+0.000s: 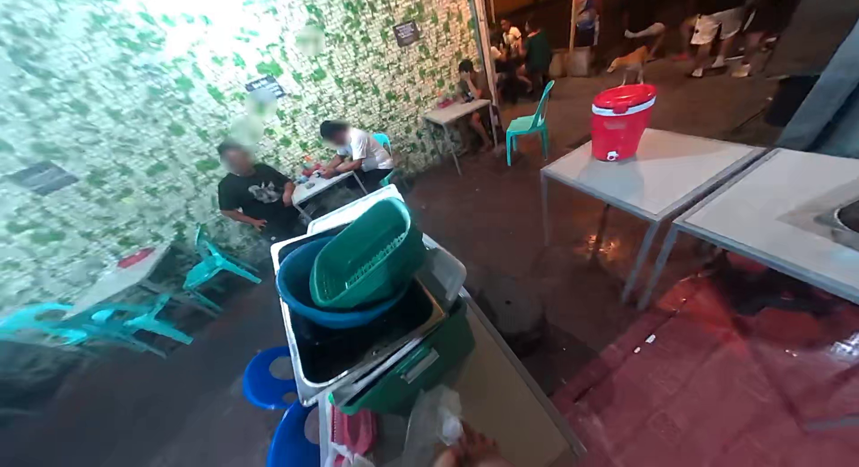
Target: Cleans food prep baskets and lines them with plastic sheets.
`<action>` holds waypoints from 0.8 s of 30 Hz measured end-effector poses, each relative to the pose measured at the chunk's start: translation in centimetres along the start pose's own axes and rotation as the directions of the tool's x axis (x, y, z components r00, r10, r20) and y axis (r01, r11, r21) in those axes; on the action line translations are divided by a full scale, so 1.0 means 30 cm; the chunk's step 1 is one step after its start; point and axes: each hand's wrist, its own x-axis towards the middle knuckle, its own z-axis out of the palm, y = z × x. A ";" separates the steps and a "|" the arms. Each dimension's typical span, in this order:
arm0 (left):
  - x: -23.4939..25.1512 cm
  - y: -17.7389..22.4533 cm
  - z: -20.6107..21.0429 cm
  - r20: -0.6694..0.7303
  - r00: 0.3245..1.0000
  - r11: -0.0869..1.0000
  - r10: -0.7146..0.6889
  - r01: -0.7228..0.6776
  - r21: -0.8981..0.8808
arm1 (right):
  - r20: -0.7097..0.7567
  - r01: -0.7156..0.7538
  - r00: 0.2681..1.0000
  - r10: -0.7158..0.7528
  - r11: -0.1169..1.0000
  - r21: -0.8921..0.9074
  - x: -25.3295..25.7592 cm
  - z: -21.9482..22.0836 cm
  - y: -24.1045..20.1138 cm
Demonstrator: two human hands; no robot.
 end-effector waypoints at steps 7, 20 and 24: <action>-0.206 -0.011 -0.088 0.294 0.934 0.871 0.205 -0.310 0.380 | 0.000 -0.216 0.976 0.219 0.962 0.169 -0.009 -0.138 0.074; -0.328 -0.371 -0.323 0.023 0.997 0.966 0.079 -0.071 -0.247 | -0.295 -0.190 0.894 0.338 0.881 0.433 -0.153 -0.456 -0.105; -0.323 -0.281 -0.300 0.110 0.982 0.761 0.155 -0.048 -0.648 | -0.311 -0.143 0.911 0.271 0.915 0.378 -0.240 -0.448 -0.166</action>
